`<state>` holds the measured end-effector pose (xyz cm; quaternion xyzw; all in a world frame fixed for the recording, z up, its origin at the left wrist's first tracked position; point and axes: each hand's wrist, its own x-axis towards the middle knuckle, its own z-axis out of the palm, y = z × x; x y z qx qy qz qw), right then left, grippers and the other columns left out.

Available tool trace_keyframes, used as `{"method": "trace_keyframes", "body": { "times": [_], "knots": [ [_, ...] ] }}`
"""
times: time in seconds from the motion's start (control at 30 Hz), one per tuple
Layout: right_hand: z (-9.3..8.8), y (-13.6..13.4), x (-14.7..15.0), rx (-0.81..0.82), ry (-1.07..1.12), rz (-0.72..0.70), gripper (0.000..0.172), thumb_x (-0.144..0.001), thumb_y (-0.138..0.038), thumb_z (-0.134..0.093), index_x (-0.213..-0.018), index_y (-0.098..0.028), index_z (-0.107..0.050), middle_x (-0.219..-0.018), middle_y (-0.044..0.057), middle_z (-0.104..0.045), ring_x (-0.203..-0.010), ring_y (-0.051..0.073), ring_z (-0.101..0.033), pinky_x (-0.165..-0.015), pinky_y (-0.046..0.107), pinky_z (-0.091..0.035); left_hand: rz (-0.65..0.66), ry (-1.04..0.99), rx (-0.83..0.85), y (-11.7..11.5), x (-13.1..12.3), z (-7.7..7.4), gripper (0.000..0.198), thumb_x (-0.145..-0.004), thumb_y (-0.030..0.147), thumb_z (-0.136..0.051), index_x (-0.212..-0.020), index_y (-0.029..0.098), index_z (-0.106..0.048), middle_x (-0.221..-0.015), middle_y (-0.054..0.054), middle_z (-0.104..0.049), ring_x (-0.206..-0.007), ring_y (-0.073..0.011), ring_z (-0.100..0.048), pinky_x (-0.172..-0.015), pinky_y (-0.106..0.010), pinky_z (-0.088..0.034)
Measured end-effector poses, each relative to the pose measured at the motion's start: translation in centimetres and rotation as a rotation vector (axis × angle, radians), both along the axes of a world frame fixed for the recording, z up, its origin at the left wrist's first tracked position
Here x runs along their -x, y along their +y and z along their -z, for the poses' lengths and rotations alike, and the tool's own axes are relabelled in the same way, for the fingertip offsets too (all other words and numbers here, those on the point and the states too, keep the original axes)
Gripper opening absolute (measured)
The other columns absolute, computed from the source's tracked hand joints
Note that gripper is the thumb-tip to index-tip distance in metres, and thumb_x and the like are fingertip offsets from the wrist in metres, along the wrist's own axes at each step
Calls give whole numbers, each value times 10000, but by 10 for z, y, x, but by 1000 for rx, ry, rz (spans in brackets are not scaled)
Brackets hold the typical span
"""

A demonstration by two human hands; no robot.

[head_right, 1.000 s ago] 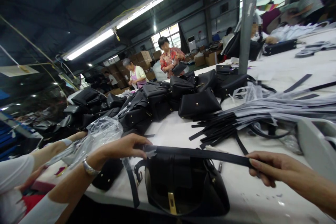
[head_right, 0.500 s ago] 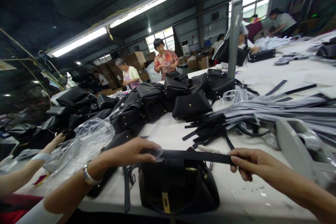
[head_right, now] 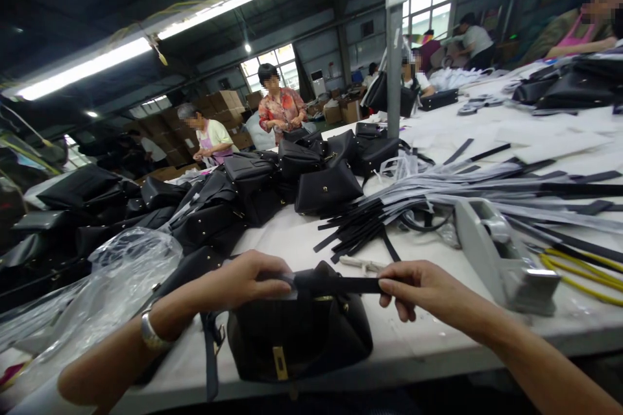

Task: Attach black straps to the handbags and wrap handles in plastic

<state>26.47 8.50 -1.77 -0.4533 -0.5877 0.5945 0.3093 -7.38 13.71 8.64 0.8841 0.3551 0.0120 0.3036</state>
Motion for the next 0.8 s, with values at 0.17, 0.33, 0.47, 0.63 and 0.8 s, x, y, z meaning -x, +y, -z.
{"method": "trace_keyframes", "body": {
  "times": [0.17,0.33,0.47,0.63,0.8],
  "knots": [
    [16,-13,1,-71,7,94,445,-847,-563,-693,-1075,-194,-794,-832,74,-739,-670,167,-643,-669,291,-525,149,-66,-597,-15,14,23,260,-1015,207,-516,-1218,218,-679,-1082,-62,-750,-890,-181,-697,-751,-264,-527],
    [27,-27,6,-149,-63,109,312,-825,-525,-732,-988,-276,-827,-1080,76,-749,-917,250,-699,-834,334,-563,351,-34,-991,-35,31,34,383,-985,95,-526,-1362,146,-567,-1244,-118,-703,-983,-210,-683,-783,-324,-571],
    [34,-33,15,-252,-134,239,292,-780,-505,-777,-1008,-328,-821,-1098,49,-770,-1037,298,-702,-969,389,-546,413,-15,-1077,-39,37,35,380,-977,77,-538,-1354,118,-569,-1257,-115,-704,-1026,-208,-683,-796,-313,-580],
    [30,-35,21,-338,-136,373,387,-781,-583,-734,-1025,-294,-816,-927,70,-800,-870,306,-749,-841,400,-607,284,-52,-951,-33,36,39,342,-996,108,-502,-1320,171,-593,-1161,-90,-744,-990,-201,-704,-819,-312,-580],
    [9,-29,34,-258,-84,407,551,-902,-652,-551,-621,-206,-708,-557,54,-694,-442,164,-618,-471,263,-512,-93,-22,-496,-21,12,31,265,-1042,254,-439,-1180,247,-666,-1043,-35,-765,-930,-189,-723,-816,-280,-564]
  ]
}}
